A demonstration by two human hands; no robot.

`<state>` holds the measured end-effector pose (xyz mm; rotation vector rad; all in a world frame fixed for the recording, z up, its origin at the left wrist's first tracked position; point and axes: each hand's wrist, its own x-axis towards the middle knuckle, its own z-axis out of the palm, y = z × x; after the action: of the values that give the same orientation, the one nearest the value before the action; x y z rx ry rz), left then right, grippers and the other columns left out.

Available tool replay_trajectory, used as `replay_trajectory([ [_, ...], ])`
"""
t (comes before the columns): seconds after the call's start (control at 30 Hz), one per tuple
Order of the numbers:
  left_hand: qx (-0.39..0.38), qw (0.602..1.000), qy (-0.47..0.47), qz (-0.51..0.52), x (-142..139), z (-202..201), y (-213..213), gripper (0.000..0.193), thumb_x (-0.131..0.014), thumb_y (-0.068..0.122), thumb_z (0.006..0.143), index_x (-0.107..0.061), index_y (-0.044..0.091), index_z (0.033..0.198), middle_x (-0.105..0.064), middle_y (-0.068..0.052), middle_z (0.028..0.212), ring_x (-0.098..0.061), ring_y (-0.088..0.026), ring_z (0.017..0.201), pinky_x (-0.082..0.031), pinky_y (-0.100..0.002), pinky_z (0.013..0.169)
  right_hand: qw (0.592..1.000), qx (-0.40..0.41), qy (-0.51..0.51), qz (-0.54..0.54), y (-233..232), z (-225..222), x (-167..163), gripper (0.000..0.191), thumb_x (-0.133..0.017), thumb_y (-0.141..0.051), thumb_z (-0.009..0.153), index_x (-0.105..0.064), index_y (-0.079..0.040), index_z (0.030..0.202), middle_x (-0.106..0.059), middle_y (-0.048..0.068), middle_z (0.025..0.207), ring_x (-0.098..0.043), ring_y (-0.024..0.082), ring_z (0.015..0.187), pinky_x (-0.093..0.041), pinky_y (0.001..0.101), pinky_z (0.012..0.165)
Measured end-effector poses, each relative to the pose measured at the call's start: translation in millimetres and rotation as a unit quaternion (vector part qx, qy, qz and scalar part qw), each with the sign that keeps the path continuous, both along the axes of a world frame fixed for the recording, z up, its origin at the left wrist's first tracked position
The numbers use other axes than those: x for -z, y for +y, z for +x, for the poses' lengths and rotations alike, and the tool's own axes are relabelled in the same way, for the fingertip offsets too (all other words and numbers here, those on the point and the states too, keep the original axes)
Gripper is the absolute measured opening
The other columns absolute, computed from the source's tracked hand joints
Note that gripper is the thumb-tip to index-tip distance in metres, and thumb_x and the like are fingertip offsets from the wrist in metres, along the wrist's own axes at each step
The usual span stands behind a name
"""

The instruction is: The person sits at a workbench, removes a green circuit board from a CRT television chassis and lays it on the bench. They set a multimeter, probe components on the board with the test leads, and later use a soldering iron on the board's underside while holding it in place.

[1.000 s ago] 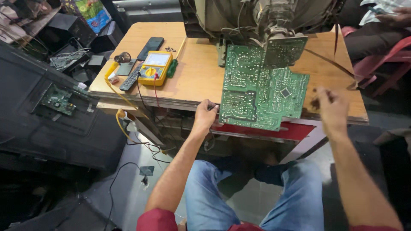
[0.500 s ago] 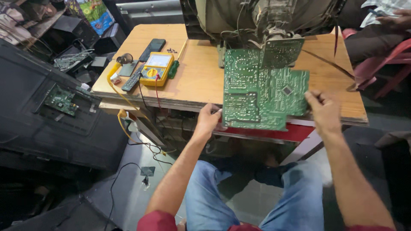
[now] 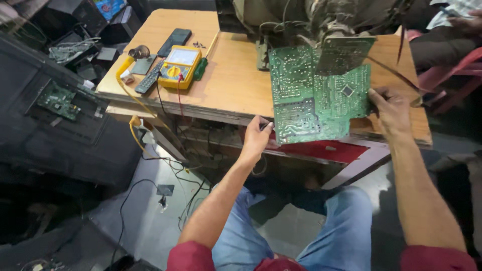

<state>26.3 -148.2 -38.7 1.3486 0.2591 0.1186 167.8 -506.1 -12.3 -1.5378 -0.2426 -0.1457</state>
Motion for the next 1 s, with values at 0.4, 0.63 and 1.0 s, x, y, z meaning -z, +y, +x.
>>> replay_trajectory([
  [0.4,-0.137,0.906,-0.188,0.354,-34.0,-31.4,19.0,0.013,-0.071,0.008,0.094,-0.067,-0.001,0.101,-0.066,-0.016,0.093,-0.068,-0.029,0.078,-0.054,-0.039,0.07,0.998,-0.015,0.018,0.055,-1.2,2.7,5.0,0.01,-0.069,-0.007,0.108,-0.073,0.002,0.109,-0.071,0.004,0.094,-0.063,0.01,0.076,-0.05,0.0233,0.068],
  [0.63,-0.126,0.891,-0.282,0.333,-63.9,-34.4,21.3,0.007,-0.068,0.003,0.095,-0.067,0.0,0.101,-0.066,-0.015,0.097,-0.067,-0.032,0.089,-0.054,-0.037,0.075,0.992,-0.004,0.042,0.117,7.0,-10.1,-1.4,0.005,-0.068,-0.002,0.105,-0.07,0.002,0.104,-0.072,0.006,0.097,-0.068,0.013,0.081,-0.057,0.0259,0.075],
  [1.0,-0.105,0.949,-0.22,0.201,-47.1,4.6,26.2,0.011,-0.068,0.01,0.099,-0.07,-0.001,0.101,-0.067,-0.005,0.087,-0.06,-0.013,0.076,-0.049,-0.028,0.068,0.99,0.035,0.05,0.129,5.3,-32.0,-5.9,0.009,-0.07,-0.01,0.108,-0.072,-0.001,0.107,-0.066,0.003,0.086,-0.058,0.01,0.064,-0.044,0.0243,0.056],
])
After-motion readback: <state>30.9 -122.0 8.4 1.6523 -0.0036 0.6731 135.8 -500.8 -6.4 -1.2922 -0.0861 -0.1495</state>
